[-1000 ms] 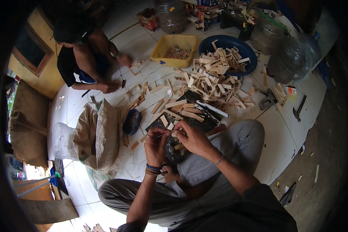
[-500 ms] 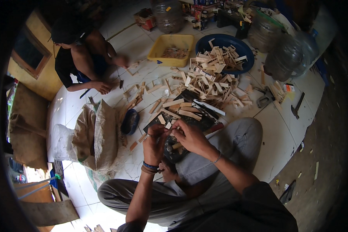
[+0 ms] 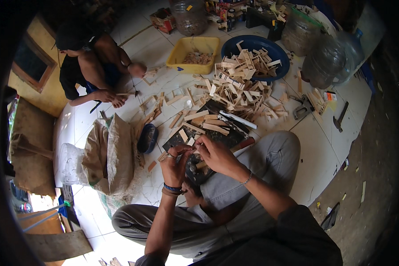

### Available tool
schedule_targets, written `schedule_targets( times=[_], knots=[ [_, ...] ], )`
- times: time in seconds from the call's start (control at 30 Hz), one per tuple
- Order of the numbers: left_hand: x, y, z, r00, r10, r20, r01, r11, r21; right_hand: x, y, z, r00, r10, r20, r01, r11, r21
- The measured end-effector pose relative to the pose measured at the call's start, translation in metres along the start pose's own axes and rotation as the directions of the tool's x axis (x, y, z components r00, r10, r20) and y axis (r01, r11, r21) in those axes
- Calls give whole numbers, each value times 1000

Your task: The person sits on the floor and uses a small hammer and chisel to carve and shape small wooden pieces. They repeatedly position the chisel on the wood and strike it with the hammer, then inspect the carved piece before continuing.

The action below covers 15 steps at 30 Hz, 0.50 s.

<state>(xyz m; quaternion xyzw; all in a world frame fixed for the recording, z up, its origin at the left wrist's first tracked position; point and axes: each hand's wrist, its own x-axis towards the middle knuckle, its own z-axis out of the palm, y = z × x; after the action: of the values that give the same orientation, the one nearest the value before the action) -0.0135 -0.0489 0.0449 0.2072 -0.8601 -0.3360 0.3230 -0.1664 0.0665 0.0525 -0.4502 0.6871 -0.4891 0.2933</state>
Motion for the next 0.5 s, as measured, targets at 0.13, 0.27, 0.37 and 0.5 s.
schedule_targets(
  times=[0.13, 0.27, 0.37, 0.5],
  knots=[
    [1, 1, 2, 999, -5, -34, 3, 998, -69, 1, 1, 1, 1000, 14, 8, -13, 999, -46],
    [1, 7, 3, 972, -234, -24, 220, 943, -249, 2, -1, 1, 1000, 4, 5, -4, 1000, -18],
    [3, 11, 0, 961, -278, -5, 266, 926, -268, 1, -4, -1, 1000, 9, 11, -10, 1000, 15],
    [4, 13, -3, 960, -279, 4, 273, 936, -224, 1, -5, -3, 999, 11, 33, -12, 999, 30]
  ],
)
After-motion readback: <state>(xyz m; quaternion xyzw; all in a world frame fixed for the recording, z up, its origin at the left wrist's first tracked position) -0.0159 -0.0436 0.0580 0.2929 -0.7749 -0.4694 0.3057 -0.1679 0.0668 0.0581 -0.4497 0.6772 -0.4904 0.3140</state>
